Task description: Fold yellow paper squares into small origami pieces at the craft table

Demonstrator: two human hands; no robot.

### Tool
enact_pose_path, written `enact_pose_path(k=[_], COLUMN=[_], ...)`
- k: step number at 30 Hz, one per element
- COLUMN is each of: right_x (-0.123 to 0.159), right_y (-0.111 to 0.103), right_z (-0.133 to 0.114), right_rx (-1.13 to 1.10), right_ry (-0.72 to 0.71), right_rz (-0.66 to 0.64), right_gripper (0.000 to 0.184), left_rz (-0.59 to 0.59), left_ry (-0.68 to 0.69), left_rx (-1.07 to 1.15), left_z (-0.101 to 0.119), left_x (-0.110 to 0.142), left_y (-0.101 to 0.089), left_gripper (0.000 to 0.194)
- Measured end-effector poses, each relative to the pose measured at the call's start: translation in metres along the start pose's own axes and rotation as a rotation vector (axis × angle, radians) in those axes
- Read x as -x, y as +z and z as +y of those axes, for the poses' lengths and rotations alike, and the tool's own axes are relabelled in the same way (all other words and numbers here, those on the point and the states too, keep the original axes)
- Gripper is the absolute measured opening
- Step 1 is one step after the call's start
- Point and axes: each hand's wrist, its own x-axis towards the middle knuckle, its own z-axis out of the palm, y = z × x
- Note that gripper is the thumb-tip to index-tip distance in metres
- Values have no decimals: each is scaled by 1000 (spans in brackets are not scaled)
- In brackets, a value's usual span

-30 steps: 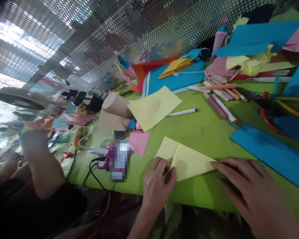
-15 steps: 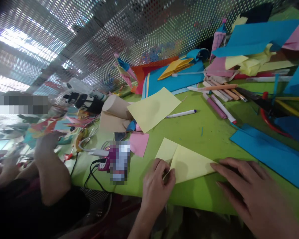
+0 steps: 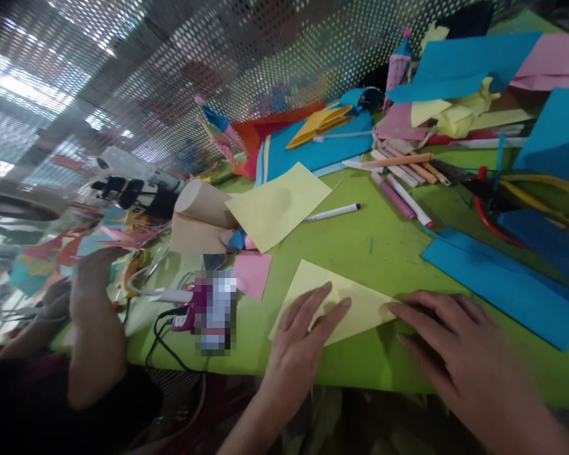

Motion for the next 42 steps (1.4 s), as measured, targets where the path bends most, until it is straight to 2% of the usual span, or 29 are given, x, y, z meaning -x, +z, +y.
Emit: enact_pose_path(k=[2,4,6,14,19,24,28,42], right_x=[-1,-3,-4,-1,3,3,-1,1], right_y=[-1,-2,-3,-16,-18,-18,-17,-16], right_z=[-2,-3,-5,-11,-13,-14,-15,-18], right_rx=[-9,-22,-33,-117,-117,-86,-55,-35], right_ry=[7,13,18,-44,-81,-149,-216,-188], right_rz=[-3,-5,-4,100,145,58,-18,10], right_gripper=[44,43,43,36,40,52,53,36], left_rz=[-109,-186,-209,-169,-175,-235,-252,-239], left_ry=[105,128,125,134,167,172,176,192], left_rx=[65,100,110,107,90,57,48,22], left_z=[-3,-7,-8,-4,-4,-4,-4,-8], left_x=[-3,-5,-5,-2,-3,-4,-3,-3], left_y=[0,0,0,2,2,0,0,1], left_gripper=[72,71,71,54,54,58,59,54])
